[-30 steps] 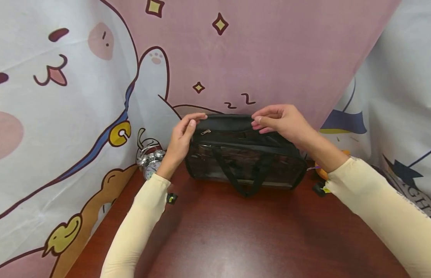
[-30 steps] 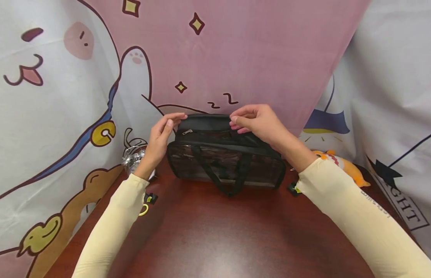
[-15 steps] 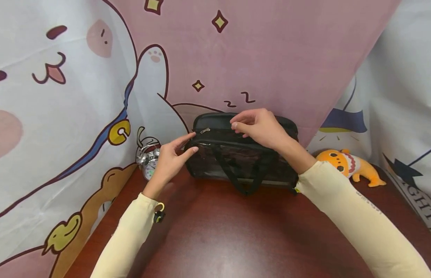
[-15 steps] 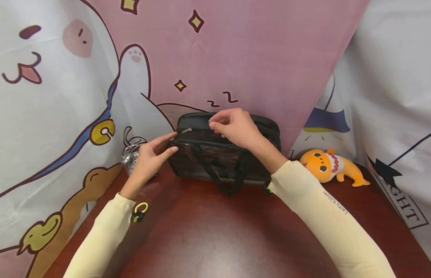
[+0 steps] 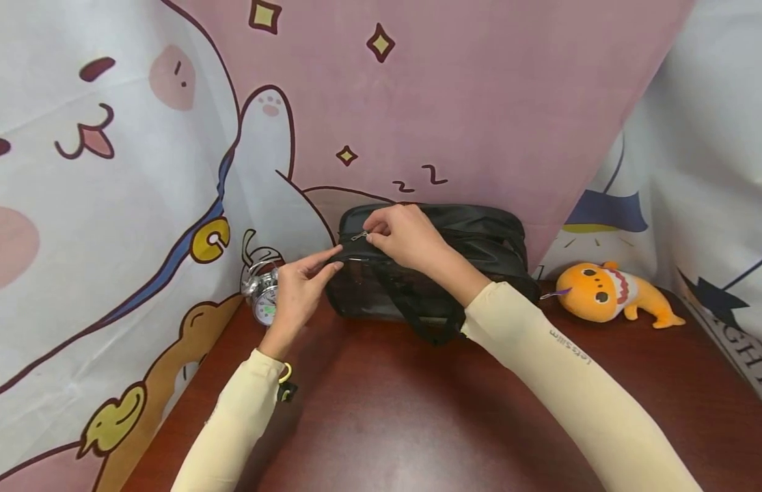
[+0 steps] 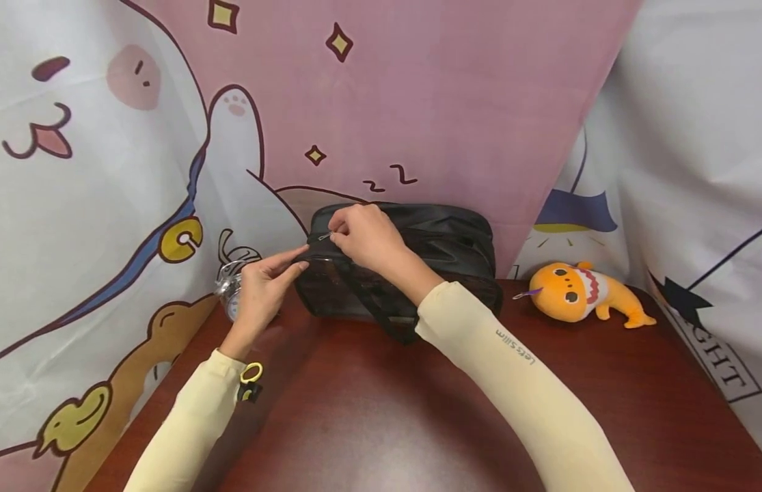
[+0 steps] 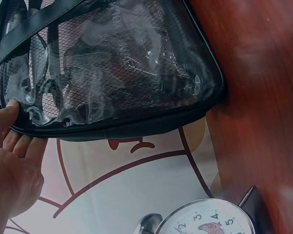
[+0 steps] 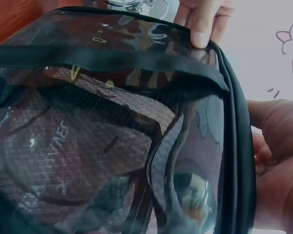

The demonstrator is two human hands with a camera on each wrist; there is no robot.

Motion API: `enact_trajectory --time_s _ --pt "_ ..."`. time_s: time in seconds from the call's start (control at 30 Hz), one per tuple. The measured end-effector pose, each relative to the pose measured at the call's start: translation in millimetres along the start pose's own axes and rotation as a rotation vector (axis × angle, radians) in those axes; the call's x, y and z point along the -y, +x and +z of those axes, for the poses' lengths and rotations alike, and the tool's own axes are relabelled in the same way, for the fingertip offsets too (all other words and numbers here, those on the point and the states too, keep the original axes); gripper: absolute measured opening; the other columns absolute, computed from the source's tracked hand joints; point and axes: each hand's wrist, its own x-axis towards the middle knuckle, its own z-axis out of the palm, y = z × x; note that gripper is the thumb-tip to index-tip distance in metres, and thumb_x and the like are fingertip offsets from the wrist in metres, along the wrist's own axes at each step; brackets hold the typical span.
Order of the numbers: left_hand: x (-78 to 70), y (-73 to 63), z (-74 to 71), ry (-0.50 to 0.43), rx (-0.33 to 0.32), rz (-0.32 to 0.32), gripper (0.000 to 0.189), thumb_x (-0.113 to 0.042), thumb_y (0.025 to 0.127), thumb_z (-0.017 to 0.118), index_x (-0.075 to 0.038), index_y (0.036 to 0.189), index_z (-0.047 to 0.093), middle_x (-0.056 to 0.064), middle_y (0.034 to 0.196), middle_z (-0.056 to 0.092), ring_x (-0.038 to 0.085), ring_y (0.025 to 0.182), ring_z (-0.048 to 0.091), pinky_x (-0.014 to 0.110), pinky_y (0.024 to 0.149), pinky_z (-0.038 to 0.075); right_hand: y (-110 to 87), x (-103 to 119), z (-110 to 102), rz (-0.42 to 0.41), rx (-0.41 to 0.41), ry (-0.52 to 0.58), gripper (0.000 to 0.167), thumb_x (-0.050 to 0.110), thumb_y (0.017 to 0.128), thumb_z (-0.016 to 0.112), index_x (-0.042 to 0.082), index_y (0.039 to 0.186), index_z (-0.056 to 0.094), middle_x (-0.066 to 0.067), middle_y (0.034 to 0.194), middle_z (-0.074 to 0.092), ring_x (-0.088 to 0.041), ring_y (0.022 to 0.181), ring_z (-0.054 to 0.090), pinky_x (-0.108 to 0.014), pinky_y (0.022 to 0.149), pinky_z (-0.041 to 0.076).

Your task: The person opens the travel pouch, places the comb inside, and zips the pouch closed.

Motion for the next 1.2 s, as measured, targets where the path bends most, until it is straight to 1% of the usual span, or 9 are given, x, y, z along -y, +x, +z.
enact_trajectory --time_s 0.1,0.13,0.23,0.37,0.5,0.67,0.83,1.03,1.2 --pt "1.4 -0.1 -0.5 -0.002 -0.013 0.003 0.027 -0.023 0.095 0.081 -0.025 0.122 0.081 0.001 0.118 0.081 0.002 0.073 0.063 0.015 0.056 0.039 6.1 6 7 -0.015 0.032 -0.048 0.025 0.015 0.102 0.071 0.012 0.125 0.078 -0.007 0.116 0.080 -0.022 0.108 0.075 -0.042 0.097 0.059" --pt "-1.8 -0.4 -1.1 0.001 -0.014 0.001 0.027 -0.020 0.095 0.081 -0.022 0.122 0.082 0.003 0.118 0.081 0.003 0.071 0.062 0.015 0.056 0.037 7.8 7 9 -0.016 0.044 -0.069 0.026 0.014 0.103 0.069 0.013 0.127 0.078 -0.007 0.117 0.080 -0.022 0.109 0.074 -0.042 0.097 0.059" --pt "-1.5 -0.6 -2.5 -0.002 -0.009 0.005 0.027 -0.020 0.095 0.081 -0.021 0.122 0.082 0.003 0.118 0.081 0.000 0.079 0.069 0.012 0.060 0.043 13.4 12 12 -0.005 0.085 -0.133 0.030 0.011 0.104 0.066 0.019 0.130 0.078 -0.004 0.124 0.078 -0.020 0.112 0.073 -0.040 0.098 0.059" --pt "1.8 -0.4 -3.2 -0.009 -0.004 0.002 0.026 -0.023 0.095 0.082 -0.025 0.121 0.082 0.002 0.117 0.081 0.009 0.101 0.078 0.010 0.073 0.054 20.9 16 12 -0.023 0.129 -0.214 0.032 0.010 0.103 0.066 0.025 0.129 0.079 0.000 0.129 0.077 -0.018 0.111 0.069 -0.039 0.095 0.059" --pt "0.3 -0.6 -4.0 -0.001 -0.010 -0.001 0.026 -0.023 0.095 0.082 -0.025 0.121 0.082 0.003 0.116 0.082 0.017 0.103 0.079 0.010 0.078 0.056 26.9 18 11 -0.063 0.163 -0.273 0.030 0.010 0.100 0.072 0.028 0.123 0.081 0.002 0.124 0.077 -0.017 0.110 0.068 -0.040 0.095 0.059" --pt "0.9 0.2 -4.8 -0.007 -0.007 0.002 0.025 -0.023 0.095 0.082 -0.025 0.120 0.082 0.002 0.115 0.082 0.016 0.103 0.079 0.011 0.079 0.056 32.5 19 9 -0.089 0.224 -0.339 0.032 0.014 0.097 0.077 0.032 0.123 0.081 0.004 0.122 0.075 -0.017 0.113 0.068 -0.043 0.099 0.058" --pt "1.0 1.5 -4.5 -0.032 0.003 0.007 0.025 -0.023 0.096 0.081 -0.025 0.121 0.082 0.002 0.117 0.081 0.016 0.106 0.078 0.010 0.080 0.056 37.1 18 8 -0.099 0.266 -0.352 0.028 0.013 0.098 0.075 0.031 0.119 0.082 0.002 0.118 0.076 -0.017 0.108 0.066 -0.043 0.096 0.058" --pt "-0.3 2.4 -3.0 -0.045 0.012 -0.004 0.027 -0.022 0.096 0.080 -0.023 0.123 0.081 0.005 0.119 0.080 0.019 0.107 0.078 0.009 0.078 0.055 39.6 18 6 -0.074 0.267 -0.353 0.020 0.011 0.098 0.074 0.026 0.109 0.081 0.001 0.112 0.073 -0.019 0.106 0.065 -0.045 0.096 0.057" --pt "0.6 2.1 -2.2 -0.051 0.014 -0.024 0.027 -0.023 0.096 0.080 -0.023 0.123 0.081 0.005 0.120 0.080 0.019 0.107 0.078 0.009 0.077 0.055 40.9 13 6 -0.077 0.279 -0.339 0.017 0.014 0.099 0.074 0.025 0.109 0.081 0.000 0.105 0.073 -0.020 0.098 0.066 -0.042 0.091 0.057"
